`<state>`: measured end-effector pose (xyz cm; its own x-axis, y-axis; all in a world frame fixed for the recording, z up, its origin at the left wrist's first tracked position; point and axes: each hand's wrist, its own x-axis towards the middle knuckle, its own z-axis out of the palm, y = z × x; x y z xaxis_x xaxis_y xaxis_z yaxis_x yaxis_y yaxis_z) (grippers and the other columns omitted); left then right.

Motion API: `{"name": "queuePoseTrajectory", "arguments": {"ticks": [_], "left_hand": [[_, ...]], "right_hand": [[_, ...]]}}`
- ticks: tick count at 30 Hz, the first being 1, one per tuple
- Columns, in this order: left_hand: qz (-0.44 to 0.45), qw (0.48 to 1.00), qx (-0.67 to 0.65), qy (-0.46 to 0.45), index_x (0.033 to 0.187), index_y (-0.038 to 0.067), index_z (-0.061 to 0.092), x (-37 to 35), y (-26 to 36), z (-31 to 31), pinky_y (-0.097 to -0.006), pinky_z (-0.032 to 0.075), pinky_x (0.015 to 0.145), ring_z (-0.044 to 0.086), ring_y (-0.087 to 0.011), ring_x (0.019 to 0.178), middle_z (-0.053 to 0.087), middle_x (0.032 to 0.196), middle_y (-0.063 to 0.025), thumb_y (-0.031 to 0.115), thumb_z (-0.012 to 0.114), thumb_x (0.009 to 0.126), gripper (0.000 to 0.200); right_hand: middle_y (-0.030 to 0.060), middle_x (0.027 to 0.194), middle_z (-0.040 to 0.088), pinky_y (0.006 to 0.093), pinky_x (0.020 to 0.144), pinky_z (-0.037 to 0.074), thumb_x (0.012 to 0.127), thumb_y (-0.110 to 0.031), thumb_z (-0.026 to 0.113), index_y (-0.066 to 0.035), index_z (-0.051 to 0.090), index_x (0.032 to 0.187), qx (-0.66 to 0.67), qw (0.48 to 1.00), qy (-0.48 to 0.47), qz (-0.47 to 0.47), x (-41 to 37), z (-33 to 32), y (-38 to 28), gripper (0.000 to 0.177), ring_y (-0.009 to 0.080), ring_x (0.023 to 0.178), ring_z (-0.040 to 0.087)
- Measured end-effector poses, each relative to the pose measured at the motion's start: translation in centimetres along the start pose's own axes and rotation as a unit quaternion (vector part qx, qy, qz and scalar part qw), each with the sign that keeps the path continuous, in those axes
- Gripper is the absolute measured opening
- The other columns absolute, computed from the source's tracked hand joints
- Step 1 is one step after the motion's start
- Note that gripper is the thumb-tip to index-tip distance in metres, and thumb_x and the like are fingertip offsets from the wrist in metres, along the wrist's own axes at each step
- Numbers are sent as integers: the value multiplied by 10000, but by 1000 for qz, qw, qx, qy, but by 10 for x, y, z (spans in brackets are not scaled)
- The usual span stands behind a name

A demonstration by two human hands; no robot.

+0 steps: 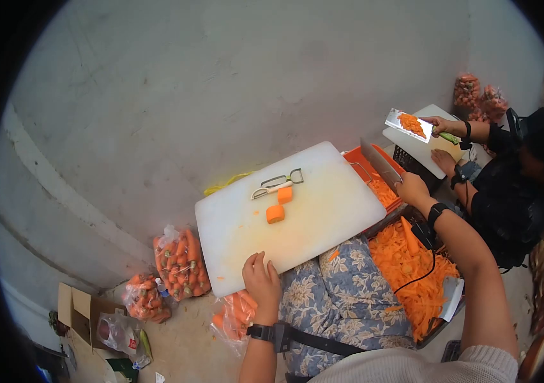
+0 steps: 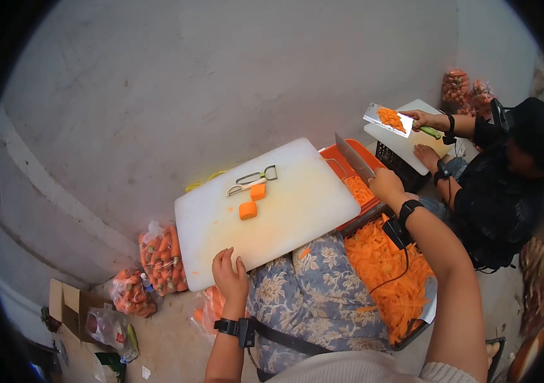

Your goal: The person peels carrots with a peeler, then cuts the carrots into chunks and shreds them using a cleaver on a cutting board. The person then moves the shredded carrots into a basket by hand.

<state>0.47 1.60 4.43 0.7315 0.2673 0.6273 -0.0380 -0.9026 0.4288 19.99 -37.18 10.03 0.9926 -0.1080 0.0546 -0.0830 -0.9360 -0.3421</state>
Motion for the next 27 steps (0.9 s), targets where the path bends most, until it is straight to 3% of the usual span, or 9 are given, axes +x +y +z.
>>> {"name": "queuePoseTrajectory", "arguments": {"ticks": [2,4,7,12,18,20,24,27], "left_hand": [[-29,975,-154,-155,1152,11,616,-10,29,17,-434,504,773,624,-348,900,637,994,-182,126,631,858,316],[38,970,-121,-208,1146,24,616,-18,59,37,-436,519,724,641,-355,837,647,955,-183,146,643,857,315],[10,958,-102,-268,1110,33,644,-24,83,59,-436,511,799,634,-370,914,648,1034,-188,193,674,847,310],[39,949,-94,-298,1092,42,652,-31,80,81,-452,510,783,633,-378,898,648,1015,-190,202,659,852,289],[57,947,-61,-310,944,37,688,-28,78,73,-437,518,704,642,-357,778,651,847,-153,185,669,836,185],[48,955,-102,-273,920,32,696,-25,80,61,-396,526,662,659,-303,744,662,830,-136,165,677,815,170],[48,968,-143,-199,898,64,688,4,86,43,-382,526,641,654,-296,717,661,806,-117,149,684,789,138],[92,973,-212,-24,925,30,682,56,113,5,-329,532,642,665,-226,720,679,820,-98,25,715,742,185]], "right_hand": [[238,954,680,464,829,521,876,-266,615,6,670,985,12,1000,3,-17,-9,5,-4,298,379,925,666],[246,917,676,481,812,517,882,-273,598,6,664,962,28,997,5,-69,-20,11,-9,298,390,896,662],[232,853,673,499,757,518,876,-266,604,-2,650,914,35,994,-7,-101,-48,9,-35,271,397,835,662],[216,771,660,502,690,522,847,-235,612,-15,625,869,10,984,2,-178,-63,30,-50,221,400,757,657],[219,753,652,499,665,525,816,-197,607,-13,616,881,29,972,-8,-231,-56,49,-51,195,400,727,655],[221,759,652,497,666,525,810,-183,600,-9,611,891,33,977,-25,-210,-51,45,-51,192,402,727,655],[223,761,652,496,667,524,810,-176,594,-7,606,894,37,975,-25,-218,-52,42,-49,189,407,730,653],[223,755,651,493,667,527,803,-169,595,-3,600,897,44,972,-40,-227,-54,41,-49,191,410,728,653]]}}
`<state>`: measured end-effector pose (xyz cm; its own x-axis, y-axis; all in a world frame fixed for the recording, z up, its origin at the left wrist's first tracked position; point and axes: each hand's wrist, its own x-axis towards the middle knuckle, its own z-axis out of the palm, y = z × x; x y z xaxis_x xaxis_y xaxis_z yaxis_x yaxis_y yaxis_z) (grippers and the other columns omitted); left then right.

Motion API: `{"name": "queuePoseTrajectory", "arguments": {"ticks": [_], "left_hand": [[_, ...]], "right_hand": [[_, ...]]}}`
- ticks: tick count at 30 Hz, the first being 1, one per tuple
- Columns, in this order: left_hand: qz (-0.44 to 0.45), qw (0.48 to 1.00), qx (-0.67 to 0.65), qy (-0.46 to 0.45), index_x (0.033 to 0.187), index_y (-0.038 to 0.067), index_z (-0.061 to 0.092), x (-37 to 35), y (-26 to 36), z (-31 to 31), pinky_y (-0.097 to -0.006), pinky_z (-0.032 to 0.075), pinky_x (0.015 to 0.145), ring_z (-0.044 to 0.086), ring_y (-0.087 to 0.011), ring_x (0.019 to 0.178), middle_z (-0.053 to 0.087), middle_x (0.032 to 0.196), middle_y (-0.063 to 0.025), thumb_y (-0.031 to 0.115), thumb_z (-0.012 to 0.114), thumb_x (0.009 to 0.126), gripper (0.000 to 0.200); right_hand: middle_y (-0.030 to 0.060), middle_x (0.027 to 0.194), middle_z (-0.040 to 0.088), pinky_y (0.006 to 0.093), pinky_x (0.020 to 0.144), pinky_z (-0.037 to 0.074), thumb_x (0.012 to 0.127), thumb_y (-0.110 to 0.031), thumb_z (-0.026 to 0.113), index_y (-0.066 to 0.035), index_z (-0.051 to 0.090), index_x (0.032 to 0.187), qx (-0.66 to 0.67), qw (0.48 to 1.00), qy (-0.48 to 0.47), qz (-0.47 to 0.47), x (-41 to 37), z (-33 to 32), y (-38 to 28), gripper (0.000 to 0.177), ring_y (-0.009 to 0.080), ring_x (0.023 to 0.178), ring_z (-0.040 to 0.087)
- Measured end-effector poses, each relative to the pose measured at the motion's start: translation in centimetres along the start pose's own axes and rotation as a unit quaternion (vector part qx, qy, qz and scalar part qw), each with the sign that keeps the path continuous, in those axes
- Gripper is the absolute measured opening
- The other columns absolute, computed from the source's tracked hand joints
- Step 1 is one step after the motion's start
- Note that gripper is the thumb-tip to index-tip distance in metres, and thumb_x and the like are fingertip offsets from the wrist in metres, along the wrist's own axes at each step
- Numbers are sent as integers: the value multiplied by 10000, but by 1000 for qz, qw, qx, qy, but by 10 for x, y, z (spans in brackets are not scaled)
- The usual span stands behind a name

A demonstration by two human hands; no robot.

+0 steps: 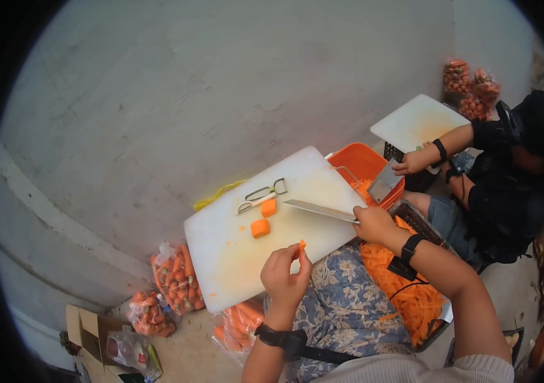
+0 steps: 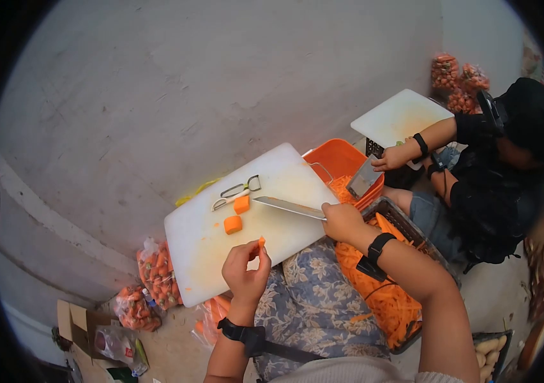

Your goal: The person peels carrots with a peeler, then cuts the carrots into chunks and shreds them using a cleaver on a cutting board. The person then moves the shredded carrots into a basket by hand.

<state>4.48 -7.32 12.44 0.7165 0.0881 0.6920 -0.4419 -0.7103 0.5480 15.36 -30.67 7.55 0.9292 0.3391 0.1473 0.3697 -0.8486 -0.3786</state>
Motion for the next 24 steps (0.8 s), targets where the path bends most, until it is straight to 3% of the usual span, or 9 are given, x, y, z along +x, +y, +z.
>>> {"name": "queuePoseTrajectory", "arguments": {"ticks": [3,6,8,10,12,16,19,21,24], "left_hand": [[116,980,40,155,1016,13,658,47,40,-37,-308,528,674,645,-228,752,673,839,-98,-26,717,756,269],[197,949,52,242,1075,20,638,71,58,-48,-310,527,678,632,-220,793,648,982,-113,-34,712,764,324],[177,958,-2,224,1121,-18,609,82,60,-25,-345,513,823,623,-236,903,633,1023,-141,-3,670,840,288],[107,992,60,-31,1212,-4,572,100,52,14,-397,477,929,598,-317,1034,608,1146,-187,58,678,832,399],[76,981,59,-168,1293,15,519,79,24,50,-422,451,973,548,-374,1126,563,1249,-207,114,686,814,517],[54,979,115,-160,1324,22,483,53,-19,30,-426,447,983,516,-380,1184,547,1276,-210,113,688,804,566],[-52,978,126,-155,1329,24,479,35,-68,4,-438,446,983,527,-387,1166,548,1270,-213,144,704,797,591],[-159,951,197,-179,1330,4,472,24,-101,-8,-442,462,961,540,-396,1147,536,1273,-214,178,714,802,606],[-213,936,216,-181,1332,6,468,11,-141,-10,-446,468,948,540,-389,1149,540,1260,-227,249,716,815,622]], "right_hand": [[219,739,650,486,659,531,794,-165,602,3,593,904,-20,1000,-6,-3,-2,3,-5,201,402,716,656],[210,723,651,479,647,534,776,-152,619,7,586,912,-40,999,-9,0,-5,6,-8,212,389,703,661],[205,699,641,481,617,529,776,-163,658,-1,573,921,-54,999,-7,-9,-8,12,-7,233,387,668,656],[203,693,639,481,615,528,767,-154,660,0,568,919,-60,998,-12,-8,-12,16,-11,234,388,661,654],[200,686,637,480,614,528,758,-145,662,0,562,916,-74,997,-10,-16,-11,13,-13,236,389,654,652],[197,698,649,470,628,534,752,-124,642,3,570,894,-85,996,-8,-7,-4,13,-7,203,377,682,663],[200,713,652,471,637,535,755,-122,638,5,571,900,-92,995,-26,-4,-8,16,-7,204,377,692,663],[210,746,661,476,663,536,762,-126,630,1,581,904,-98,994,-41,11,-2,10,-8,197,383,720,667],[215,770,669,479,681,536,766,-131,625,-4,600,916,-88,995,-36,30,5,9,-5,198,387,741,671]]}}
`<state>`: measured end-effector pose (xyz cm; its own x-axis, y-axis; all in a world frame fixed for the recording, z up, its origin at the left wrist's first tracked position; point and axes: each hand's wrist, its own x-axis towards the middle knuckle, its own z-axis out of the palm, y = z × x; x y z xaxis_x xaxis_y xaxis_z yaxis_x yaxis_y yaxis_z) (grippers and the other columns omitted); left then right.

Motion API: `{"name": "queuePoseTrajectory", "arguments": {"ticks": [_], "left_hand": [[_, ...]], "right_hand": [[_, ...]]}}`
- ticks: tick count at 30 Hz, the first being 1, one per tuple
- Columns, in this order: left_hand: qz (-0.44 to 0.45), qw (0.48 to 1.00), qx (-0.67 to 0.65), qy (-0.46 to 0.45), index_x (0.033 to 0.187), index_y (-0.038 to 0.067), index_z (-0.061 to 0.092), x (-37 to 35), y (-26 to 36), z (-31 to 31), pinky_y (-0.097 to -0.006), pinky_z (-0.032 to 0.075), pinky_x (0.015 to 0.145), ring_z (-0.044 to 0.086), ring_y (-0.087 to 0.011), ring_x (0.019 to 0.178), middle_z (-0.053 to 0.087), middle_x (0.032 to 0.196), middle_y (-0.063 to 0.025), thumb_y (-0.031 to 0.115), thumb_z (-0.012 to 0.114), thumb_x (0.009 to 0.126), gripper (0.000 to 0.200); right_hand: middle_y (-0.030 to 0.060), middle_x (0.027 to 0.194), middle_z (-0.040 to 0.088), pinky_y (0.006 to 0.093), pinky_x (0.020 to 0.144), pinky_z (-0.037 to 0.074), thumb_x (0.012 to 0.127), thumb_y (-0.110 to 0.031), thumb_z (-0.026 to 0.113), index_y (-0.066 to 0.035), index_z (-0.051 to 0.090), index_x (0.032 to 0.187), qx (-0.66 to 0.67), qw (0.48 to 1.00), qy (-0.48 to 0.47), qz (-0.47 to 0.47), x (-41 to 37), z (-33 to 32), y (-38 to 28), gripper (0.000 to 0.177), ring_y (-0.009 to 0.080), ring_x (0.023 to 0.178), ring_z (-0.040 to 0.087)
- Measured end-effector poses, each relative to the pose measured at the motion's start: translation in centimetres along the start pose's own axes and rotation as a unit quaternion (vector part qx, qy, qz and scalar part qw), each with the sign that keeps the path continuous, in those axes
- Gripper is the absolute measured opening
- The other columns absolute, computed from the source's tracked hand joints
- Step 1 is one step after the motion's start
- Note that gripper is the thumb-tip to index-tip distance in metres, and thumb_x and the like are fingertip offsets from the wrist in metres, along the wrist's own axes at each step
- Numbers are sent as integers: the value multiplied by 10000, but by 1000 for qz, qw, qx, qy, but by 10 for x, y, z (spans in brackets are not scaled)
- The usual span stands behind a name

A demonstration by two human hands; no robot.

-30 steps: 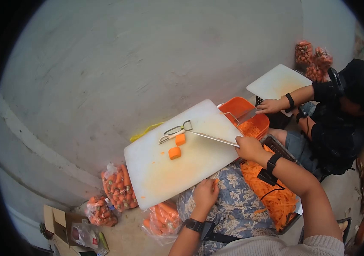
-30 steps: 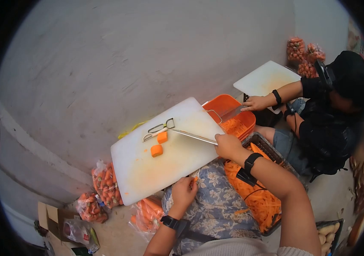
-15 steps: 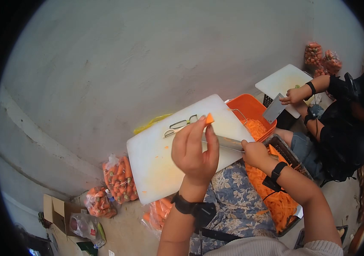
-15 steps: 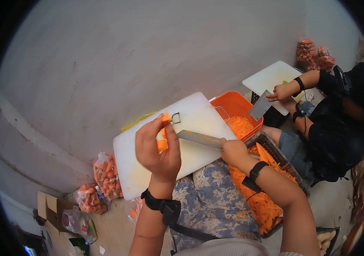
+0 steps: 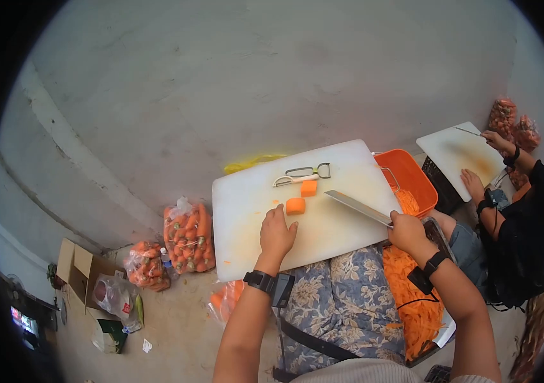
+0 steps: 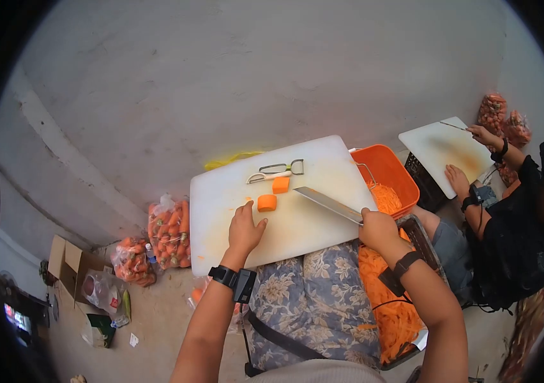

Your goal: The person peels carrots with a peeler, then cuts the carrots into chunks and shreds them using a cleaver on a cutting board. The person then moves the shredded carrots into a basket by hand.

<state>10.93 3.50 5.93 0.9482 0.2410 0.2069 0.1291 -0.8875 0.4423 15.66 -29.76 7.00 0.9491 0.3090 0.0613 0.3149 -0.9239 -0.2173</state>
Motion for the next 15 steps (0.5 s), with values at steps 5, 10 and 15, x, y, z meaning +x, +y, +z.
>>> {"name": "queuePoseTrajectory", "arguments": {"ticks": [5,10,15], "left_hand": [[-38,999,-18,5,1310,14,502,20,8,12,-451,473,930,547,-390,1111,557,1208,-230,317,727,811,625],[-89,996,-6,-29,1249,29,573,39,28,20,-458,472,918,545,-398,1072,570,1179,-212,323,760,775,588],[117,989,-91,-20,1217,31,584,23,3,38,-436,460,957,548,-369,1126,597,1189,-185,138,765,723,536]], "right_hand": [[226,797,676,477,697,538,766,-110,603,-9,620,930,-25,999,-18,13,4,-4,1,193,388,763,675],[245,803,670,484,723,537,756,-73,582,-2,622,933,-26,999,-33,22,1,-6,-1,196,395,787,676],[243,805,670,491,727,533,763,-74,576,0,611,942,-28,998,-49,29,0,-4,0,196,398,788,674]]}}
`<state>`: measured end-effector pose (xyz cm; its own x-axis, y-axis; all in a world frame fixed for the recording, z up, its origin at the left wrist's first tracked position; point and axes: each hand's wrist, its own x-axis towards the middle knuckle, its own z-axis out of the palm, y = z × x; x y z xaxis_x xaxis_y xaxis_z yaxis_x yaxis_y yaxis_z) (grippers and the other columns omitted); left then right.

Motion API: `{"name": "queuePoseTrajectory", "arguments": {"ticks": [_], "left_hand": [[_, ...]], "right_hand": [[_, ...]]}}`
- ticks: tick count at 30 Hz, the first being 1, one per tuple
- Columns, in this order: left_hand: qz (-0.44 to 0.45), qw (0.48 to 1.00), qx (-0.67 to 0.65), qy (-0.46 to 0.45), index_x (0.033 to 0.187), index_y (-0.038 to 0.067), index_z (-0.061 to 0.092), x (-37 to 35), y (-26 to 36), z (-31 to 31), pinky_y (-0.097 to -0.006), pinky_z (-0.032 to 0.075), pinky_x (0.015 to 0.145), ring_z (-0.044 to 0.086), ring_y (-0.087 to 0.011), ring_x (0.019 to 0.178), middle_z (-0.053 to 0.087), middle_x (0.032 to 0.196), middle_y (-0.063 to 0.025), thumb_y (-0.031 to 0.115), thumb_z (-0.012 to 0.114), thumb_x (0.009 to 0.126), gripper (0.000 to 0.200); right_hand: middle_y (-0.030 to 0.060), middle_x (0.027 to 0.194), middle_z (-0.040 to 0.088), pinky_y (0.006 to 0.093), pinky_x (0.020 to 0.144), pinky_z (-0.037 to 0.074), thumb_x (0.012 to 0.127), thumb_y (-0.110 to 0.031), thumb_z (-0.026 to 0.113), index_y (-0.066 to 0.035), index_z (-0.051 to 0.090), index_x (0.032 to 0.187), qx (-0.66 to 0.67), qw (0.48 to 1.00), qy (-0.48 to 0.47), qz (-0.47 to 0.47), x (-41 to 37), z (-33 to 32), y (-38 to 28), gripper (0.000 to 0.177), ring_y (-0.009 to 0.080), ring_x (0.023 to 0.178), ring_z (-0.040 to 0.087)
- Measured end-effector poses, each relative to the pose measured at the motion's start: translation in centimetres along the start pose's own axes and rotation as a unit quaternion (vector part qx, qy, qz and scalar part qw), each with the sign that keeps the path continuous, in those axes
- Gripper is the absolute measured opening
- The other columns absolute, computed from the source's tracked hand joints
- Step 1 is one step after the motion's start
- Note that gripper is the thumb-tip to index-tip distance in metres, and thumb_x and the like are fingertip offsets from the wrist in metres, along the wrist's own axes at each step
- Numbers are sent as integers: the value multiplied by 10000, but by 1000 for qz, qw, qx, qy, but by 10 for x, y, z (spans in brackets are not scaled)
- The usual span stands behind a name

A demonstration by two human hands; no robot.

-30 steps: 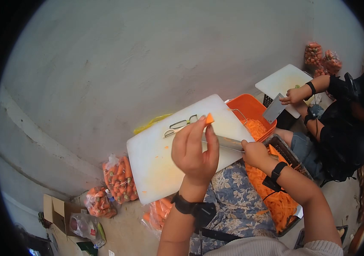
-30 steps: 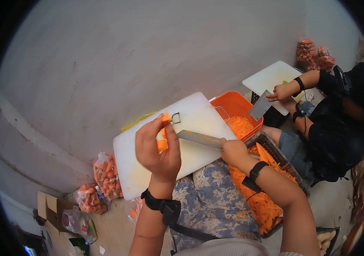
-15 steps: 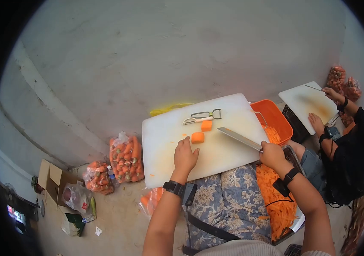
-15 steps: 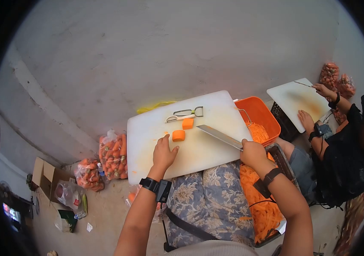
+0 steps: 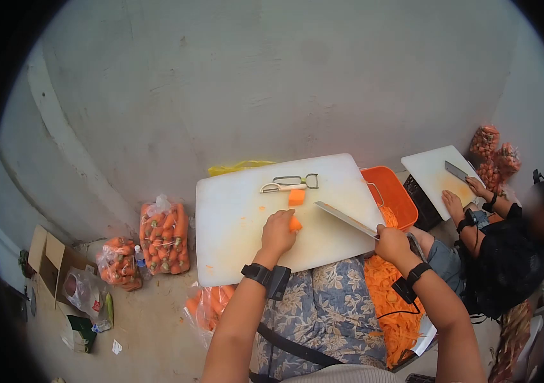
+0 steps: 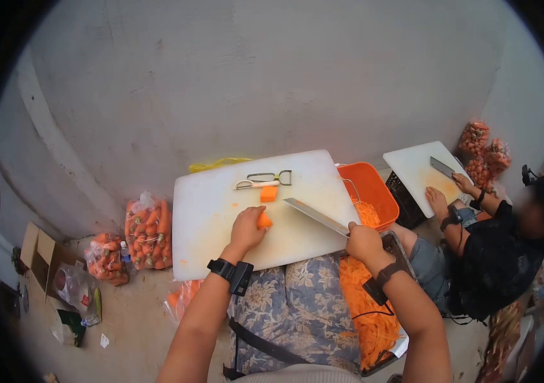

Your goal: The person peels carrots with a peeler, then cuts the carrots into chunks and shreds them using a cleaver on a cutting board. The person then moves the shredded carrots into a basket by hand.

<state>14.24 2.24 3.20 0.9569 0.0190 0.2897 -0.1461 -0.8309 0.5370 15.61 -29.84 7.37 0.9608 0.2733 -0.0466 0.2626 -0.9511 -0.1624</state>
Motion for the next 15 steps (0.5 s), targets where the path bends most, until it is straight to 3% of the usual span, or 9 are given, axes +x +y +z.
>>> {"name": "queuePoseTrajectory", "arguments": {"ticks": [4,7,9,15], "left_hand": [[-63,996,-23,-56,1234,26,565,-42,12,-33,-432,444,989,533,-357,1179,599,1222,-180,38,706,736,517],[-33,994,-63,-86,1262,21,541,-78,5,-50,-434,435,1007,512,-362,1215,574,1274,-189,-18,659,746,531],[38,998,-17,-36,1290,19,520,-97,-1,-55,-427,425,1021,485,-365,1249,541,1305,-213,-51,604,769,533],[8,989,-104,104,1224,22,573,-126,10,-48,-430,437,977,527,-387,1140,566,1221,-187,73,697,784,459]], "right_hand": [[234,793,670,492,703,530,774,-85,585,-9,589,948,-11,1000,15,-11,-1,10,4,190,397,780,674],[220,765,669,480,672,533,770,-81,599,-16,573,936,-26,998,38,-30,-5,17,4,180,392,739,672],[208,745,667,468,652,535,757,-70,615,-22,567,926,-46,997,60,-34,-10,21,1,182,387,702,666],[193,727,661,461,627,526,762,-128,675,-23,598,864,-34,994,92,-51,-20,7,-15,166,376,677,657]]}}
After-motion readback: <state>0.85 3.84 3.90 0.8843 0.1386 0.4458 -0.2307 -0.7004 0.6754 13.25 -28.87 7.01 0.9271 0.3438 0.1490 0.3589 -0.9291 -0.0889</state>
